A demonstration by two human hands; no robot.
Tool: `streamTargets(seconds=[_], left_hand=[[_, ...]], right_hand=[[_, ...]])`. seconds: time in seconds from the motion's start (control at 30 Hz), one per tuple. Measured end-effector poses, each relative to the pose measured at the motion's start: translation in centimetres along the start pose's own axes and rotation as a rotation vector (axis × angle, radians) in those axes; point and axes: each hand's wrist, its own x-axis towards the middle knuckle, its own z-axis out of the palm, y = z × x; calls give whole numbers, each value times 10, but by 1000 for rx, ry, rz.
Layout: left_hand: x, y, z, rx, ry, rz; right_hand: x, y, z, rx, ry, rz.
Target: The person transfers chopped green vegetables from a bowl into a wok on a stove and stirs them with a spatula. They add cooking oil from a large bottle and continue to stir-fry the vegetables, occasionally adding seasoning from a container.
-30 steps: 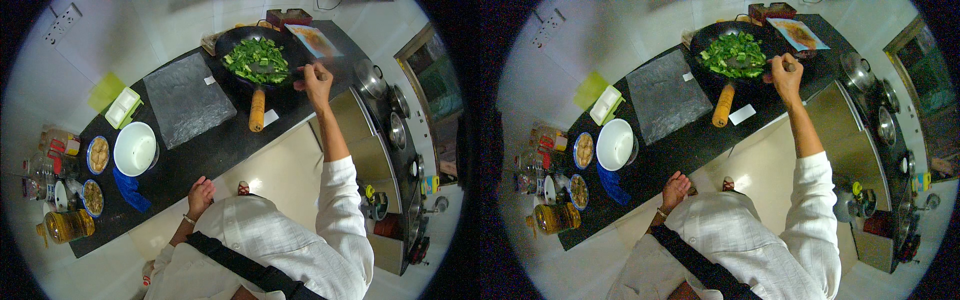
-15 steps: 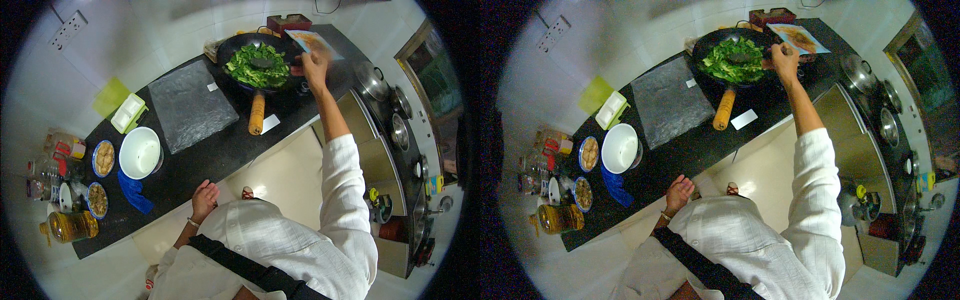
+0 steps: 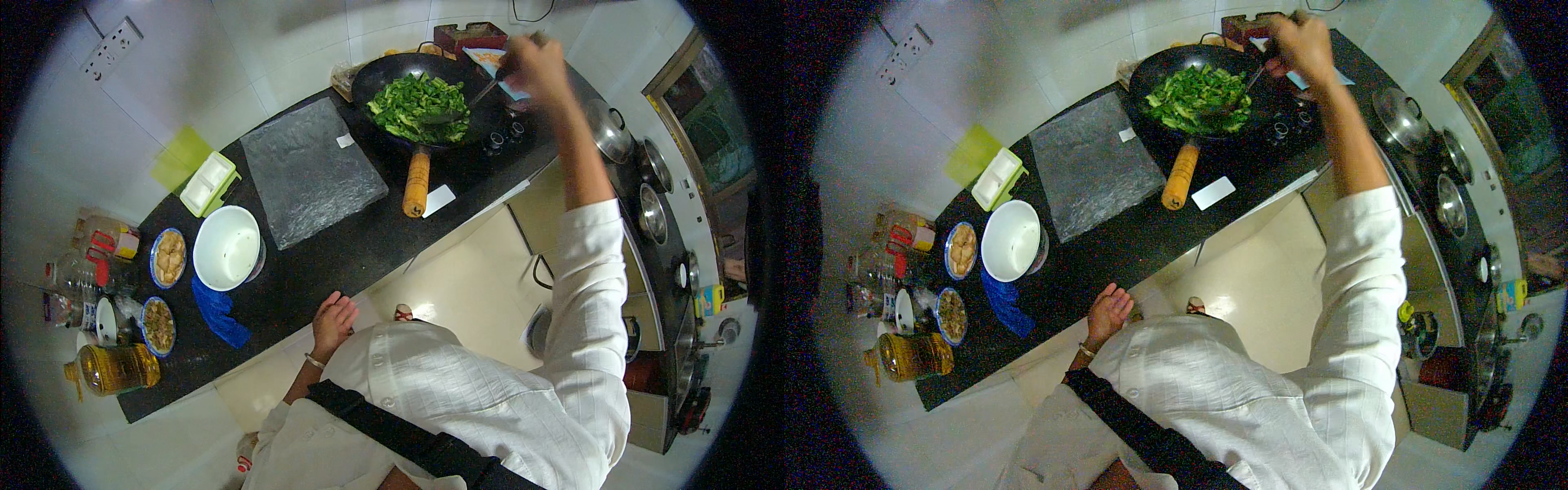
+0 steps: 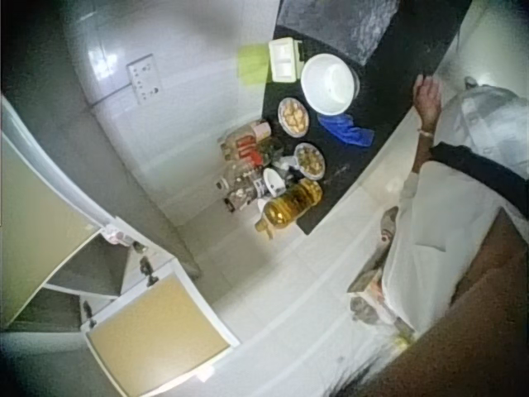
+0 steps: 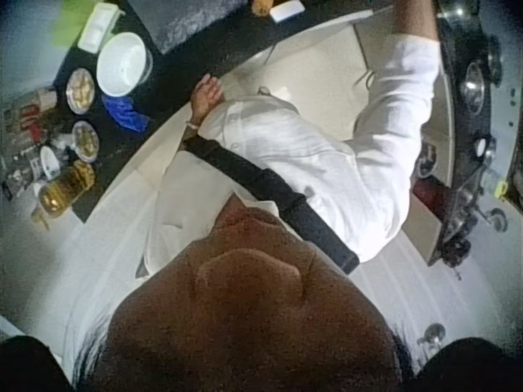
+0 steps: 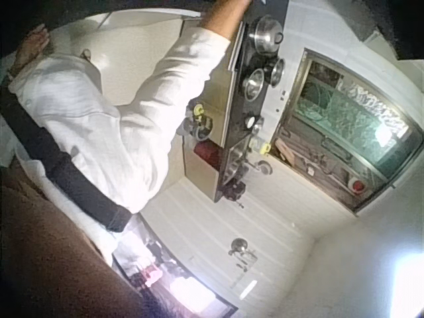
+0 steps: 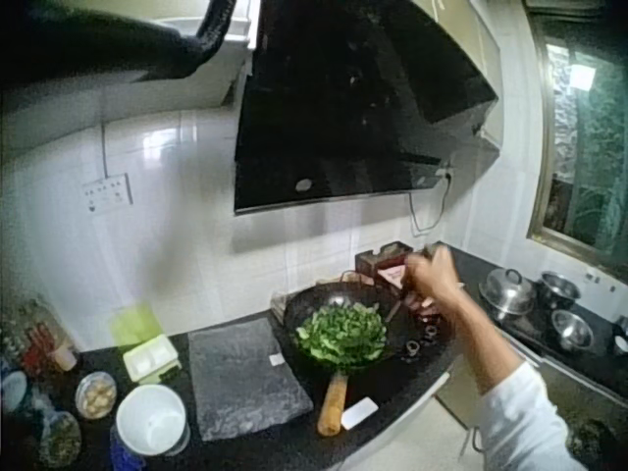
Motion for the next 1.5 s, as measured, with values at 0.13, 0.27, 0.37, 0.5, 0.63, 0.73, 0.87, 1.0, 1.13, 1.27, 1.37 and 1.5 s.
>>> streamTargets(seconds=[0.13, 0.27, 0.37, 0.5, 0.63, 0.73, 0.87, 1.0, 1.13, 1.27, 1.37, 1.5], left_hand=[[3, -1, -6, -87, -18, -12], [0, -1, 4, -30, -7, -2], [-1, 1, 14, -3, -13, -4], [-1, -4, -1, -89, -31, -21], [17, -12, -27, -229, -225, 3], [13, -9, -12, -51, -66, 18], [3, -1, 9, 8, -57, 13], [3, 3, 10, -35, -31, 2], [31, -16, -48, -81, -466, 165], [19, -5, -21, -129, -41, 13], [6, 4, -1, -59, -1, 15], [2, 9, 0, -77, -22, 52]], right_hand=[[22, -17, -16, 39, 64, -31], [19, 14, 15, 275, -114, 148], [12, 35, 31, 370, 82, 53], [-7, 8, 9, 318, 121, 121], [-22, -5, 0, 249, 46, 179], [-20, 19, 21, 386, 60, 252], [-9, 68, 76, 663, 227, 228], [8, 74, 46, 705, 288, 231], [-14, 12, 13, 188, 147, 66], [-32, -15, 10, 19, 58, 70], [-22, 37, 21, -11, 146, 11], [-8, 88, 58, 170, 45, -95]])
